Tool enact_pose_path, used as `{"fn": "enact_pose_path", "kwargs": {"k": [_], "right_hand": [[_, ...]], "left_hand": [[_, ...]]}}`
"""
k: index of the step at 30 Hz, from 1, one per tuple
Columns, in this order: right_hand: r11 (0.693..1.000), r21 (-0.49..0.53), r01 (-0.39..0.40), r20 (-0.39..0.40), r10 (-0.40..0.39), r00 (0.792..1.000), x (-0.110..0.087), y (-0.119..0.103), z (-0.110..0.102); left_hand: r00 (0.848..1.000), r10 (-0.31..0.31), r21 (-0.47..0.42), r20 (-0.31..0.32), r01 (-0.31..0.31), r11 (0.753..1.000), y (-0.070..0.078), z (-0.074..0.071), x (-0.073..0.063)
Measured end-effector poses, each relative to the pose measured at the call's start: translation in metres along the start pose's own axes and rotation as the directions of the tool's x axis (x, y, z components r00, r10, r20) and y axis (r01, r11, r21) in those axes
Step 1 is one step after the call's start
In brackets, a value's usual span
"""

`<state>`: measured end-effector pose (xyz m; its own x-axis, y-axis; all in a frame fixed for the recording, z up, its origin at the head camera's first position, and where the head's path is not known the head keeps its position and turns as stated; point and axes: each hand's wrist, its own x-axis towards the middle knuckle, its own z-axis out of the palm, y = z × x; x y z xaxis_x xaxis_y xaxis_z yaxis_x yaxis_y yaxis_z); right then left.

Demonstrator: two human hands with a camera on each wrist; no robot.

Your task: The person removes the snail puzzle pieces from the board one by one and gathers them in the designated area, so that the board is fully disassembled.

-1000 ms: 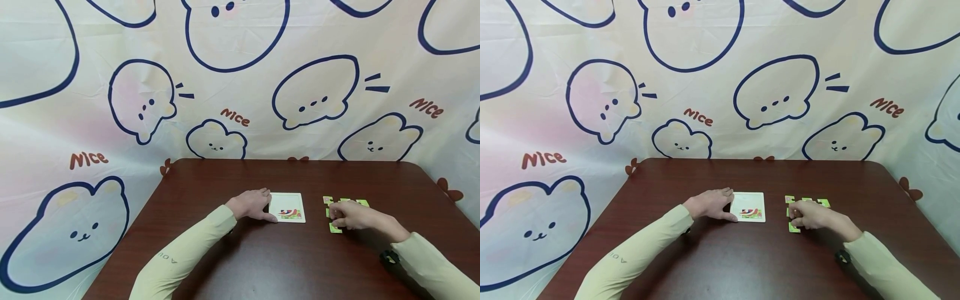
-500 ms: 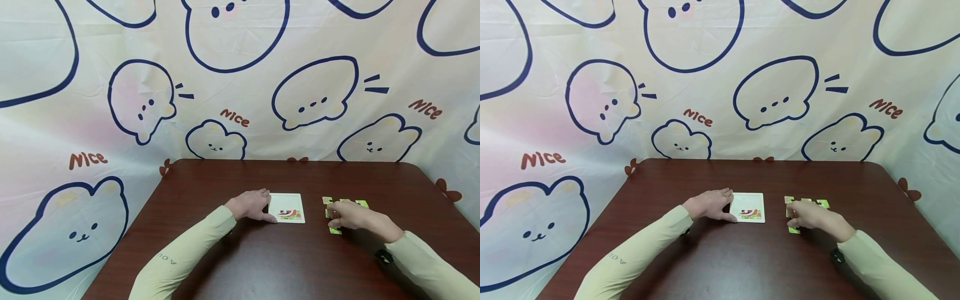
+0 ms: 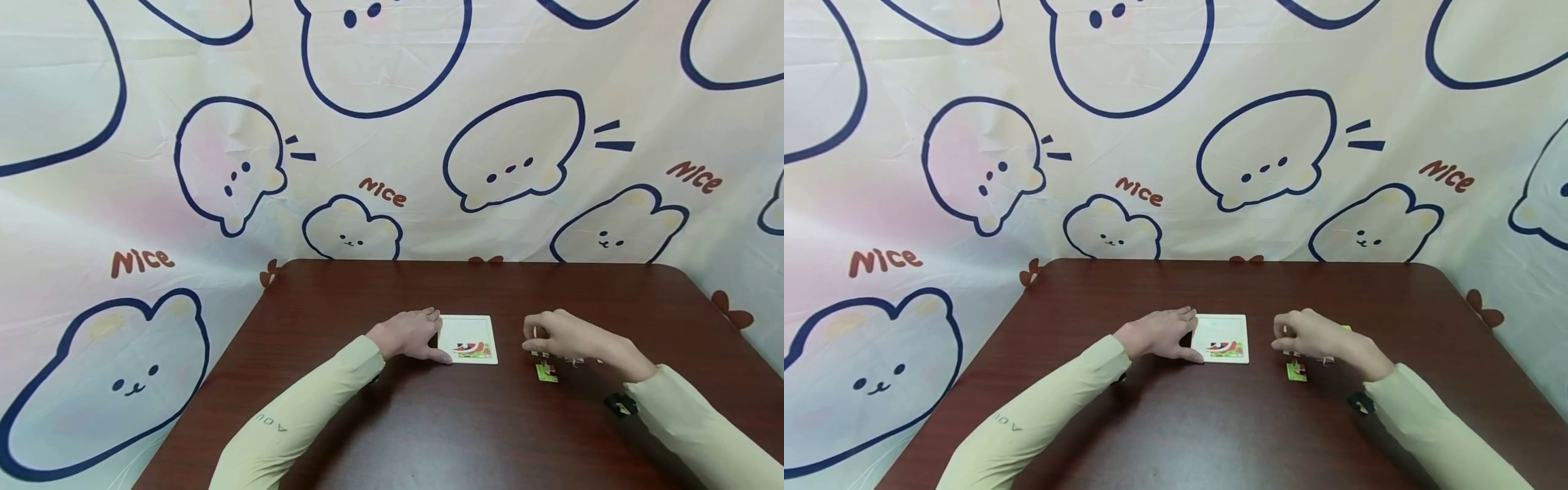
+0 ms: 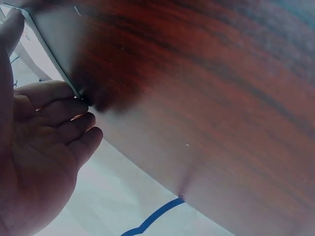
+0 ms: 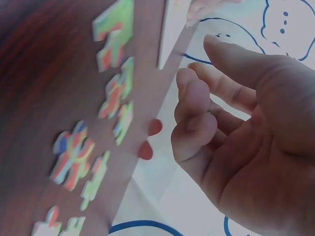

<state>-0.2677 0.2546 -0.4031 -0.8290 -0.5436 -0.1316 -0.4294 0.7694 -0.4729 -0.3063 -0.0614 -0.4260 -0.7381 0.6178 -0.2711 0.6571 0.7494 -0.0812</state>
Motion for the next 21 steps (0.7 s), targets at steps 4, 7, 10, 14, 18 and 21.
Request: {"fn": "enact_pose_path", "kwargs": {"k": [4, 7, 10, 14, 18, 21], "right_hand": [[1.0, -0.005, 0.026, -0.028, -0.026, 0.999, 0.008, -0.007, 0.0], [0.999, 0.0, 0.039, -0.033, -0.039, 0.999, 0.015, -0.013, 0.004], [0.999, -0.003, 0.054, -0.029, -0.054, 0.998, 0.022, -0.018, 0.009], [0.998, -0.018, 0.063, -0.027, -0.063, 0.998, 0.031, -0.025, 0.015], [0.996, -0.039, 0.078, -0.03, -0.079, 0.996, 0.038, -0.031, 0.016], [0.995, -0.058, 0.085, -0.027, -0.087, 0.996, 0.043, -0.035, 0.016]], "left_hand": [[1.0, 0.001, -0.006, 0.0, -0.001, 1.0, 0.0, 0.0, -0.001], [1.0, 0.001, -0.008, -0.002, -0.001, 1.0, 0.0, 0.0, -0.001], [1.0, 0.0, -0.004, -0.006, 0.0, 1.0, 0.0, 0.001, -0.001], [1.0, -0.001, 0.0, -0.008, 0.001, 1.0, 0.0, 0.001, 0.0], [1.0, -0.002, 0.006, -0.008, 0.002, 1.0, 0.0, 0.001, 0.001], [1.0, -0.004, 0.003, -0.006, 0.004, 1.0, 0.0, 0.001, 0.001]]}}
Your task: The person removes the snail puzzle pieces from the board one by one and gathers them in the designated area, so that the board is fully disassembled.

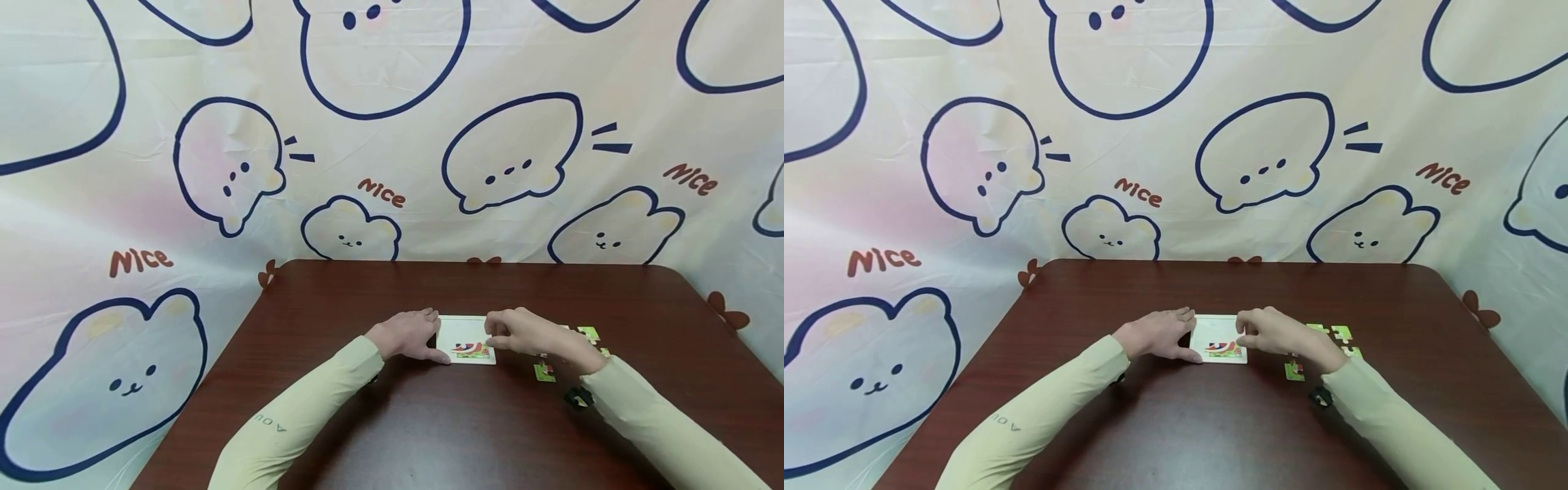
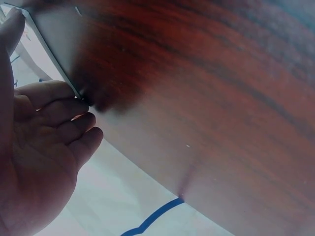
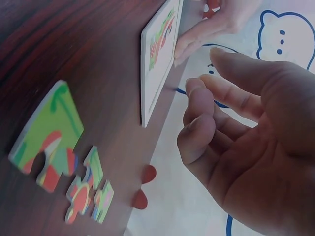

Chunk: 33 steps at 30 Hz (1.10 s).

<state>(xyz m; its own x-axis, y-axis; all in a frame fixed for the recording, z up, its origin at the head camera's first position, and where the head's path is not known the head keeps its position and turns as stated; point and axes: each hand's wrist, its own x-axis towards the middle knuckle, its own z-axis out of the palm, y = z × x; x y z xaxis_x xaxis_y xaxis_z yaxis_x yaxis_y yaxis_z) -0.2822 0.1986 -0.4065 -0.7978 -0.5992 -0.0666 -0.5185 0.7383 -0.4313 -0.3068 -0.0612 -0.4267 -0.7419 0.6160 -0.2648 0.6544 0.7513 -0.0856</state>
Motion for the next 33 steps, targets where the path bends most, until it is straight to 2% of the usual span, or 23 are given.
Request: {"fn": "enact_pose_path", "kwargs": {"k": [5, 13, 21, 33], "right_hand": [[1.0, 0.001, -0.012, 0.015, 0.012, 1.0, 0.008, -0.005, 0.003], [1.0, -0.01, 0.019, 0.029, -0.019, 0.999, 0.017, -0.01, 0.009], [1.0, 0.021, -0.021, 0.074, 0.02, 0.997, 0.026, -0.01, 0.016], [0.999, 0.03, 0.016, 0.119, -0.019, 0.993, 0.031, -0.012, 0.022]], "left_hand": [[1.0, -0.002, 0.0, 0.001, 0.002, 1.0, 0.0, 0.0, 0.001], [1.0, 0.001, -0.012, 0.01, -0.001, 1.0, 0.0, 0.0, 0.0], [1.0, 0.008, -0.004, -0.009, -0.008, 1.0, -0.001, -0.001, 0.001], [1.0, 0.018, 0.003, -0.012, -0.018, 1.0, -0.001, -0.001, 0.0]]}}
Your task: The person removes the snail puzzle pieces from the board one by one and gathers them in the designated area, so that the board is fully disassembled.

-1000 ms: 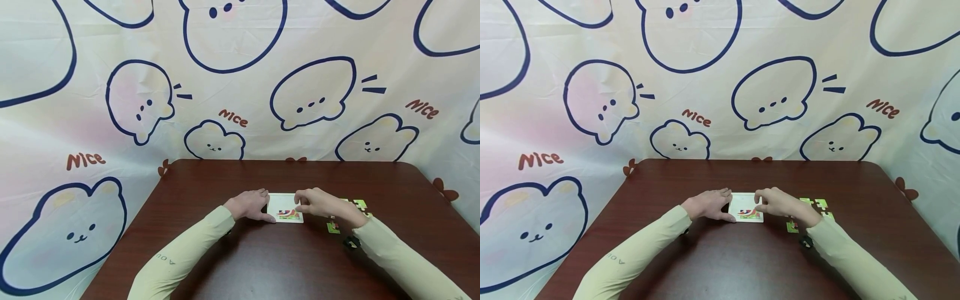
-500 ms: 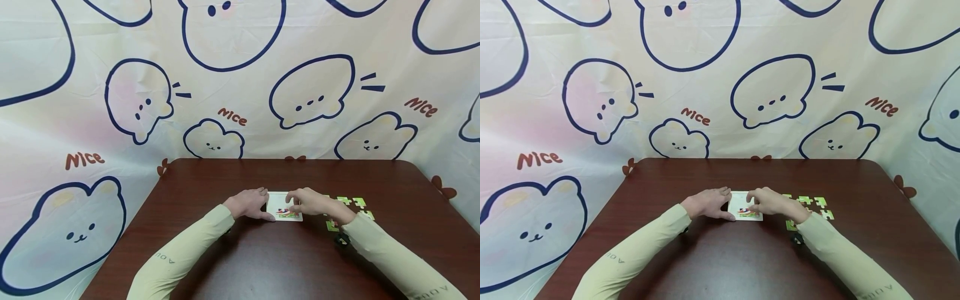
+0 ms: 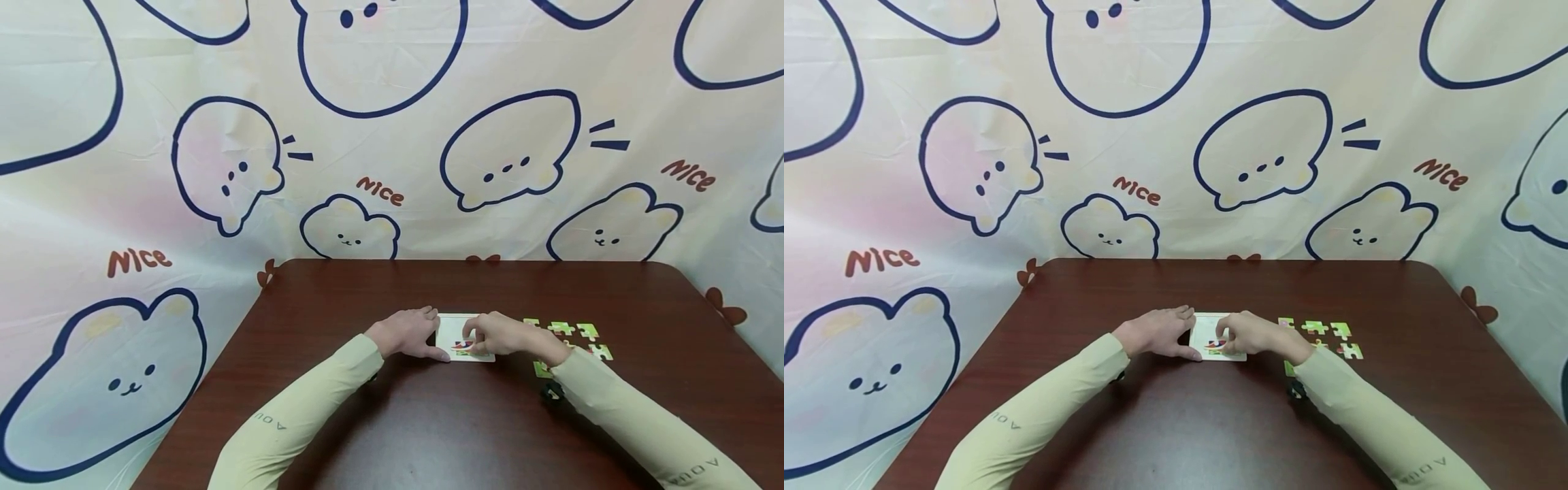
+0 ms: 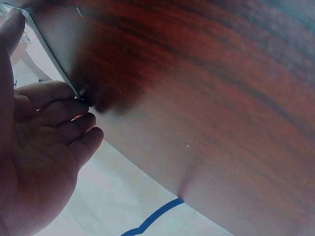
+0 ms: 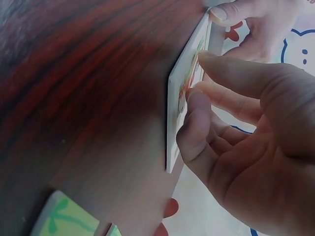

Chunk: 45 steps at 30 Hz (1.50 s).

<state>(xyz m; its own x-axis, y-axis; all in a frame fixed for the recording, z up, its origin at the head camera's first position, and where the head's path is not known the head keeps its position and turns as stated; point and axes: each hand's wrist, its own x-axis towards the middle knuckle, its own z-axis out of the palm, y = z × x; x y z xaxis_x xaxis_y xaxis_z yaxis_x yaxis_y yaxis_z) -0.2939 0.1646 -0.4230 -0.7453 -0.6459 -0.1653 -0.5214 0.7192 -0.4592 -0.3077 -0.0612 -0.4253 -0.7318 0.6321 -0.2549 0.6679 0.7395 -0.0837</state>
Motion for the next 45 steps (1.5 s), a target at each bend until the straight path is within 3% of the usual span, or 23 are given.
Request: {"fn": "enact_pose_path", "kwargs": {"k": [21, 31, 45], "right_hand": [[1.0, 0.03, 0.004, -0.037, -0.003, 0.999, 0.002, 0.004, 0.008], [0.993, 0.113, -0.045, -0.028, 0.049, 0.998, 0.002, 0.006, 0.01], [0.995, 0.104, -0.003, -0.042, 0.007, 0.999, 0.002, 0.006, 0.011]], "left_hand": [[1.0, -0.001, 0.007, 0.003, 0.001, 1.0, 0.002, 0.0, -0.002], [1.0, 0.0, 0.009, -0.012, 0.0, 1.0, 0.002, 0.001, -0.002], [1.0, -0.008, -0.004, 0.008, 0.008, 1.0, 0.002, 0.0, -0.001]]}}
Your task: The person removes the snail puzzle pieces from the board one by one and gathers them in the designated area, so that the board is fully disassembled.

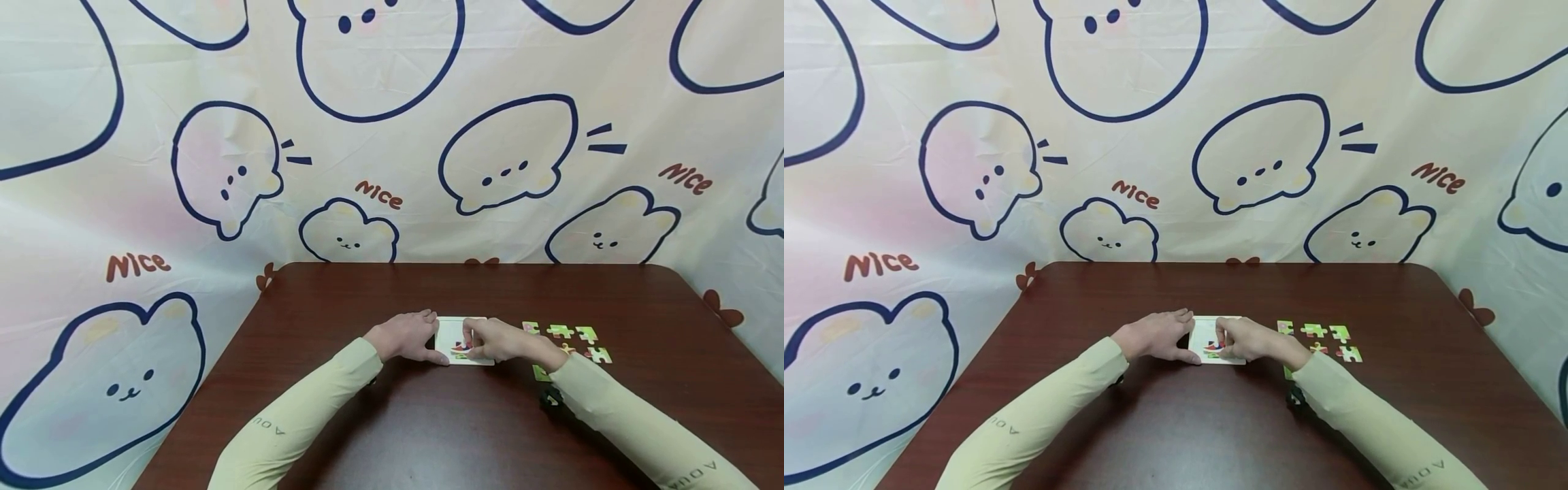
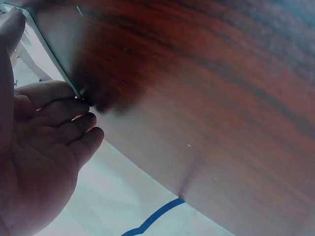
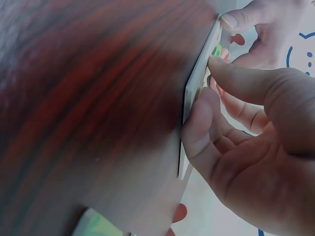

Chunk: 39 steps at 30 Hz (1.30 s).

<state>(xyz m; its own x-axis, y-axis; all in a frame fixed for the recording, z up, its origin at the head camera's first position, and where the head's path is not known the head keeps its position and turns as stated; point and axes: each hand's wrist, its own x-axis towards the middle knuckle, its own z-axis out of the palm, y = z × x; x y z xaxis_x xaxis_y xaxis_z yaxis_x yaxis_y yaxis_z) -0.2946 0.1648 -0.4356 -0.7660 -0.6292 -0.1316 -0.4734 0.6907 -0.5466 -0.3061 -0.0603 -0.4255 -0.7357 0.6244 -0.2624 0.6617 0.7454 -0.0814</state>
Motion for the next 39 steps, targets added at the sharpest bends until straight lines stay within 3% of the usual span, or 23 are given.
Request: {"fn": "enact_pose_path", "kwargs": {"k": [15, 28, 39], "right_hand": [[0.994, -0.065, 0.092, -0.029, -0.094, 0.995, -0.004, -0.009, -0.003], [0.999, -0.031, 0.021, -0.061, -0.023, 0.998, -0.017, -0.012, -0.018], [0.997, 0.063, 0.032, -0.081, -0.026, 0.996, -0.04, -0.001, -0.031]], "left_hand": [[1.0, 0.008, 0.012, -0.013, -0.008, 1.0, 0.0, 0.0, -0.002], [1.0, -0.005, 0.013, 0.007, 0.005, 1.0, 0.0, 0.001, -0.001], [1.0, -0.011, 0.015, 0.012, 0.011, 1.0, 0.0, 0.001, -0.001]]}}
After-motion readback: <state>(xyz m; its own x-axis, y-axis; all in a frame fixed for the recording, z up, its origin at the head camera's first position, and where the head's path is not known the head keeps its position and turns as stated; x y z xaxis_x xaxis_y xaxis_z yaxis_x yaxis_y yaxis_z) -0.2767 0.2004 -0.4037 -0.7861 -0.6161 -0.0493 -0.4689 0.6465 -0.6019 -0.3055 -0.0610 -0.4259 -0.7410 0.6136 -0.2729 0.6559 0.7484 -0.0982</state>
